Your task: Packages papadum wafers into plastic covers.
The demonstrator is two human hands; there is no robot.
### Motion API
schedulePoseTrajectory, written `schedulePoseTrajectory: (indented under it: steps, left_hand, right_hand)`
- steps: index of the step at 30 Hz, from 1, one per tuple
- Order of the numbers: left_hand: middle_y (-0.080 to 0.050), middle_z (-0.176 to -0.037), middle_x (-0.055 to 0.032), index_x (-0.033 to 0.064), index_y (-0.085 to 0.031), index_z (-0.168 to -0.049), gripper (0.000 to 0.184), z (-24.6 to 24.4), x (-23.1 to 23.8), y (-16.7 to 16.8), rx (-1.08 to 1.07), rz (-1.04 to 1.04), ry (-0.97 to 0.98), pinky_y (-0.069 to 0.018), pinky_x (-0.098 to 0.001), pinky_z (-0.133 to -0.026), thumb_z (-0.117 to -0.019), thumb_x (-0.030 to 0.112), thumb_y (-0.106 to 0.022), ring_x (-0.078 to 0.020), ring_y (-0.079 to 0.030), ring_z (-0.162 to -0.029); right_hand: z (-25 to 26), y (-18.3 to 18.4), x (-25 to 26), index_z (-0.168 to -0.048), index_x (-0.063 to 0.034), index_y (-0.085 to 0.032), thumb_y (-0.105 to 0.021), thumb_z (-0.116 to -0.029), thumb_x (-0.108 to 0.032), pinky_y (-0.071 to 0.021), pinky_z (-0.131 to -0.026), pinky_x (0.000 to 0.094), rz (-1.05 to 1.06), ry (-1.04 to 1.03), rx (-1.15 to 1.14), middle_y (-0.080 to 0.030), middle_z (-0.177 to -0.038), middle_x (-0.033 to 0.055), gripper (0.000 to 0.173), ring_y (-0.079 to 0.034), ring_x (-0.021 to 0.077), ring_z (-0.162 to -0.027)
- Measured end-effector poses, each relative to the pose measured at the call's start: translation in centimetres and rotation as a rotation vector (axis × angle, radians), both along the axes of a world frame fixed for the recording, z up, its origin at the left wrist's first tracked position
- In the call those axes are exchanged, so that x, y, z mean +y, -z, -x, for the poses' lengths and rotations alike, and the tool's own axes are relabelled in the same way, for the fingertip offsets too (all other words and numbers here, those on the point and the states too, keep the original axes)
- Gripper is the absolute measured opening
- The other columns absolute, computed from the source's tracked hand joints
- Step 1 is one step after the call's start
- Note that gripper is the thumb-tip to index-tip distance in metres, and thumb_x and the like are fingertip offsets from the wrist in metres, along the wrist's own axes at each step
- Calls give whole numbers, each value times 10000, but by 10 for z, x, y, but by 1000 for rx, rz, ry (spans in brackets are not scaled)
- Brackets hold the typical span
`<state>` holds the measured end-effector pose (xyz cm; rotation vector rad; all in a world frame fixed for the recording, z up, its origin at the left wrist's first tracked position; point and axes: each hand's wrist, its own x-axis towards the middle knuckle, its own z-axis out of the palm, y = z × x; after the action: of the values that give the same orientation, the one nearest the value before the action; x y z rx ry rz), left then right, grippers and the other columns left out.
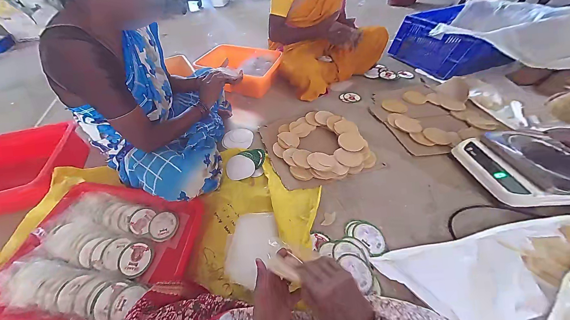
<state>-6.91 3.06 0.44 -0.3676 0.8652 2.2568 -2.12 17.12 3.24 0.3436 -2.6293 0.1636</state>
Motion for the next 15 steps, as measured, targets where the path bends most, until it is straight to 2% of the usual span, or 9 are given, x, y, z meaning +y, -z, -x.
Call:
schedulePoseTrajectory:
  steps: [1,3,5,6,8,11,13,15]
  left_hand:
    - [-706,-1207,-87,88,-614,-1290,813,-3,-1,1,-30,-82,-52,-596,-379,-852,-1037,643,-76,-212,-695,-1076]
    - [-710,-1185,-125,22,-628,-1262,706,-6,-8,5,-38,-197,-122,-577,-380,-919,-1074,535,-180,-225,-691,-1093]
    - [-709,-1178,-133,5,-619,-1266,601,-12,-17,4,-7,-238,-134,-580,-376,-914,-1088,426,-228,-226,-694,-1081]
    - [-705,-1190,-130,12,-618,-1275,585,-13,-21,7,27,-297,-111,-582,-372,-917,-1078,415,-244,-224,-691,-1091]
    - [-697,-1215,-132,20,-619,-1292,581,-13,-22,10,53,-389,-78,-577,-391,-933,-1063,426,-273,-241,-684,-1115]
    - [-688,-1231,-145,28,-612,-1298,686,-11,-20,11,30,-432,-48,-570,-423,-943,-1059,524,-204,-274,-680,-1123]
    - [-683,-1241,-146,33,-608,-1303,762,-10,-21,10,29,-426,-26,-567,-423,-942,-1051,586,-149,-276,-678,-1123]
    - [-672,-1263,-145,34,-598,-1312,789,-10,-21,12,48,-456,-1,-561,-417,-955,-1039,620,-146,-273,-671,-1138]
  right_hand:
    - [-7,6,-12,-853,-81,-758,-617,-889,-213,-603,-710,406,-33,-23,6,-740,-816,68,197,-732,239,-759]
    - [-16,9,-30,-833,-101,-762,-635,-869,-269,-598,-735,406,-38,-42,-43,-751,-849,66,213,-736,235,-791]
    - [-25,0,-36,-942,-54,-777,-684,-892,-392,-602,-802,504,86,-78,-198,-768,-981,123,355,-750,311,-917]
    - [-27,-4,-36,-984,-49,-776,-665,-906,-462,-599,-815,525,131,-96,-226,-769,-1020,128,435,-747,326,-953]
    - [-26,-6,-34,-1000,-55,-778,-648,-894,-477,-602,-797,510,165,-123,-199,-766,-1003,118,454,-743,325,-938]
    - [-25,-12,-31,-988,-45,-778,-637,-899,-447,-607,-802,497,145,-134,-207,-767,-993,121,435,-748,331,-921]
    - [-24,-13,-30,-974,-49,-779,-612,-900,-499,-607,-772,481,112,-132,-201,-764,-969,117,486,-747,321,-890]
    - [-24,-13,-31,-950,-49,-772,-600,-885,-549,-604,-728,469,84,-125,-202,-756,-947,117,532,-740,316,-859]
